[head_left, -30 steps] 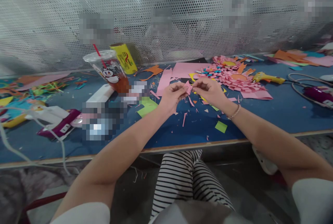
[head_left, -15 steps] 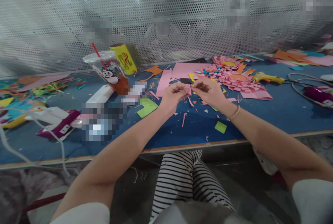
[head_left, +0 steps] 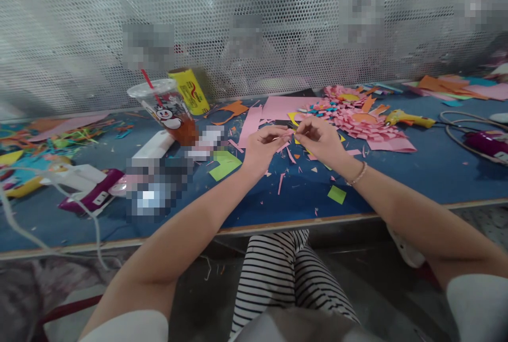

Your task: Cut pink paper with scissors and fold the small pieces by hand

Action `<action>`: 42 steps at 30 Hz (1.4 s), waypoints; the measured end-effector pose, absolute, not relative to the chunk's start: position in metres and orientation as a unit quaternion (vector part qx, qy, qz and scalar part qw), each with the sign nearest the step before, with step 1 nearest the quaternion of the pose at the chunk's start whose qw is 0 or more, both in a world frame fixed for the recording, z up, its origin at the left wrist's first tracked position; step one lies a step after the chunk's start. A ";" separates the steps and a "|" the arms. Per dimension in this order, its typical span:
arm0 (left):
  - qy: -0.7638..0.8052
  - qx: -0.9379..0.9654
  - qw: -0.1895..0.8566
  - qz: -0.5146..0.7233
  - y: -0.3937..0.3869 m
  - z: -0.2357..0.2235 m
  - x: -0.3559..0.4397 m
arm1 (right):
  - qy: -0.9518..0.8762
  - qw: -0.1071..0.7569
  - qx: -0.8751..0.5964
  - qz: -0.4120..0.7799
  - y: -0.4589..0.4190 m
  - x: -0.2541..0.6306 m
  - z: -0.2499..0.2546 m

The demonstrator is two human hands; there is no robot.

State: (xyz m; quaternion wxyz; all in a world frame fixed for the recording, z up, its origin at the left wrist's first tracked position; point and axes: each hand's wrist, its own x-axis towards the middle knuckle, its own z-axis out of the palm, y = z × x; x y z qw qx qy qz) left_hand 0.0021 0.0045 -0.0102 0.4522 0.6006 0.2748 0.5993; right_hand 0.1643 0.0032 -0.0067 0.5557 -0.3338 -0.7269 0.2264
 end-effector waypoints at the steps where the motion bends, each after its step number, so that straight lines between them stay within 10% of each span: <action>1: 0.279 0.613 0.430 0.601 0.004 -0.010 0.002 | -0.722 0.549 -0.337 0.252 0.003 0.164 -0.007; 13: 0.312 0.679 0.301 0.592 -0.006 -0.002 0.000 | -0.671 0.521 -0.308 0.428 0.003 0.163 -0.007; 42: 0.312 0.468 0.622 0.544 -0.007 0.000 0.007 | -0.723 0.541 -0.358 0.238 -0.006 0.159 -0.003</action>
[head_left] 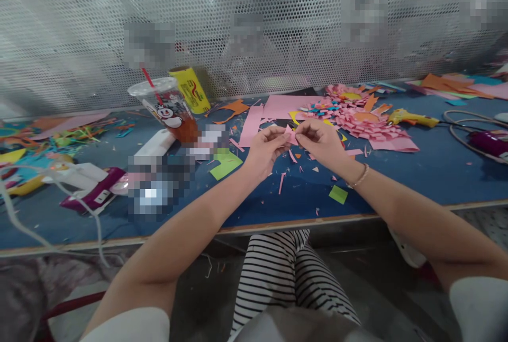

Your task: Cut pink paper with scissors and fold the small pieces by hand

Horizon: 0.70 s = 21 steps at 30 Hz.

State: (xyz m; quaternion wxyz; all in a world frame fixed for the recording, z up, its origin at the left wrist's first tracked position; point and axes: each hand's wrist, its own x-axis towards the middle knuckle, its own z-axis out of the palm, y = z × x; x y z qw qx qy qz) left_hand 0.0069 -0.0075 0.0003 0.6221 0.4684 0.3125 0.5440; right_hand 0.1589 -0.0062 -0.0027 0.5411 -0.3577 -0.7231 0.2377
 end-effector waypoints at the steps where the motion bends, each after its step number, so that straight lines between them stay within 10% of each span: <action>1: 0.315 0.467 0.623 0.543 -0.007 0.001 0.007 | -0.724 0.539 -0.359 0.236 -0.007 0.159 -0.003; 21: 0.315 0.523 0.536 0.583 -0.006 -0.004 0.009 | -0.704 0.532 -0.364 0.298 -0.009 0.157 -0.002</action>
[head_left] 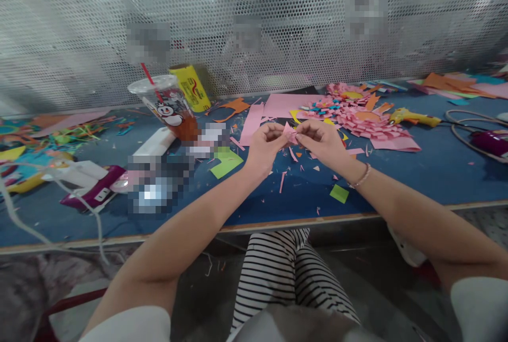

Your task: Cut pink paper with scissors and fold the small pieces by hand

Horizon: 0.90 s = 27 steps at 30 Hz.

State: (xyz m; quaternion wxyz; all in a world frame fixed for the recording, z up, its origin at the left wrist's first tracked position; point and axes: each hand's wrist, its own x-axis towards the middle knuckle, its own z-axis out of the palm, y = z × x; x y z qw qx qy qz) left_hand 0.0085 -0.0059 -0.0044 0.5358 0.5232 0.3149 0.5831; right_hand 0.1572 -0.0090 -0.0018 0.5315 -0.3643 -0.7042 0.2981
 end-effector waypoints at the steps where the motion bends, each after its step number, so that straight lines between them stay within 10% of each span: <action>1: 0.312 0.534 0.519 0.591 -0.006 -0.005 0.008 | -0.701 0.530 -0.367 0.305 -0.009 0.157 -0.002; 17: 0.327 0.595 0.410 0.609 -0.016 0.001 0.009 | -0.667 0.562 -0.348 0.344 -0.014 0.154 0.003; 27: 0.326 0.493 0.534 0.604 -0.004 -0.003 0.007 | -0.667 0.553 -0.335 0.371 0.001 0.164 -0.004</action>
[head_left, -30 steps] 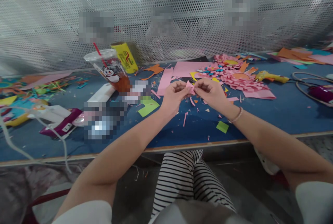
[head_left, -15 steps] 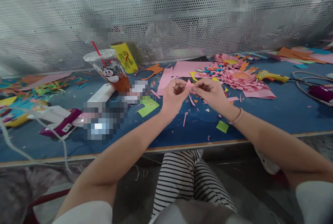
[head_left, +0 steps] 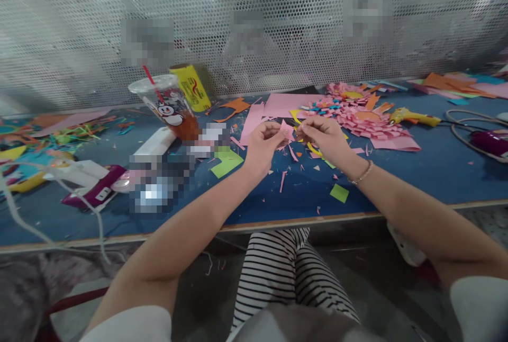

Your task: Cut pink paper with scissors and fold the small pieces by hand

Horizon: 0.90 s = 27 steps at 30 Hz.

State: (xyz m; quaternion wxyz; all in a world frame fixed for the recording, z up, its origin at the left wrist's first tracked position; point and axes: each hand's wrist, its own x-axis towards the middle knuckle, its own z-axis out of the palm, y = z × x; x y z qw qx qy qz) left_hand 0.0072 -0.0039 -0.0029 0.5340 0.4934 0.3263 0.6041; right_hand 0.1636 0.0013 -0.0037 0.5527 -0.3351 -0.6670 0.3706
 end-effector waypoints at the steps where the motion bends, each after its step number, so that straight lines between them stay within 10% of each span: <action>1: 0.328 0.488 0.542 0.601 -0.004 -0.002 0.007 | -0.677 0.551 -0.337 0.354 0.003 0.164 -0.004; 27: 0.312 0.498 0.594 0.550 -0.005 -0.001 0.008 | -0.694 0.544 -0.316 0.351 0.001 0.164 -0.004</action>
